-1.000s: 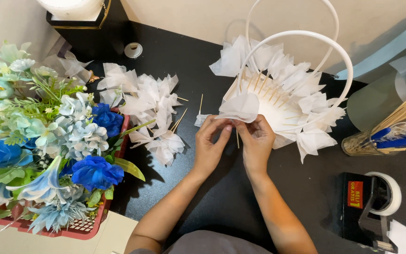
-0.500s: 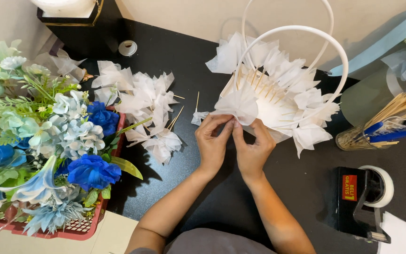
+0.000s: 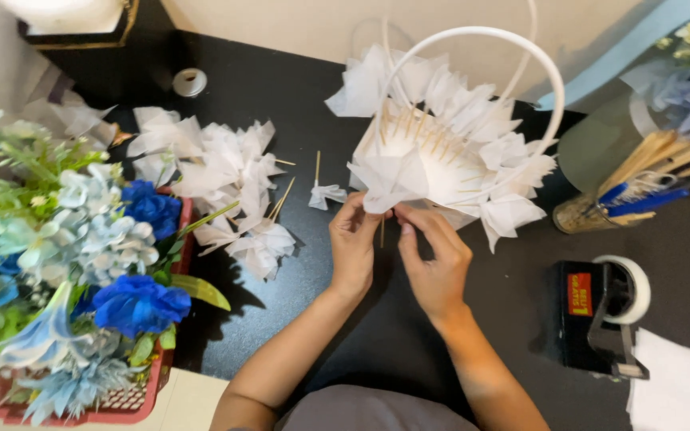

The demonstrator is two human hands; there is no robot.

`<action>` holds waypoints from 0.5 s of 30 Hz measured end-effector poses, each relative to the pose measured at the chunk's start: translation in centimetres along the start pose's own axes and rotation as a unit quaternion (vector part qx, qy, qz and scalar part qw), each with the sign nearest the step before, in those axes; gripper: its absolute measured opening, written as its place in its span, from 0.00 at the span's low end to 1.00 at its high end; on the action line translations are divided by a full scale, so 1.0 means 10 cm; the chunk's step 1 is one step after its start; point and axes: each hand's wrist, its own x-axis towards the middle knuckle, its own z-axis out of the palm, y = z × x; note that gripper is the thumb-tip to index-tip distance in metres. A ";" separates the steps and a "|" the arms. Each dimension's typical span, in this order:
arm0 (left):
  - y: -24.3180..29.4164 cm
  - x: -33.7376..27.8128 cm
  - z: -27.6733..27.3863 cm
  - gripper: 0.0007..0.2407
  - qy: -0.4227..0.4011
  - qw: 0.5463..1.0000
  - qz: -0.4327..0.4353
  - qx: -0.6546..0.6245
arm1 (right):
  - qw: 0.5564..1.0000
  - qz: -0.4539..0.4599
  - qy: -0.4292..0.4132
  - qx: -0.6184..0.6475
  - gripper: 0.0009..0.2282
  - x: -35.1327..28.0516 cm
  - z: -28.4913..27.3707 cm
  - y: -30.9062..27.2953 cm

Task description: The person arranges white tissue paper flowers attached to wooden sticks into a white basket. They pick up the flowers from a pile on the table, secure the tissue paper around the sticks using tape, and insert them into the basket one by one.

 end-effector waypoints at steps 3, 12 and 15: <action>-0.14 -0.12 0.03 0.04 -0.025 0.994 -0.094 -0.044 | 0.998 0.035 -0.001 -0.045 0.08 -0.08 -0.30 0.15; -0.31 -0.69 0.50 0.12 -0.234 0.878 -0.401 -0.113 | 0.934 0.268 0.089 -0.218 0.03 -0.39 -1.61 0.53; -0.65 -0.81 0.59 0.11 -0.249 0.829 -0.481 -0.137 | 0.883 0.333 0.092 -0.318 0.02 -0.58 -1.98 0.68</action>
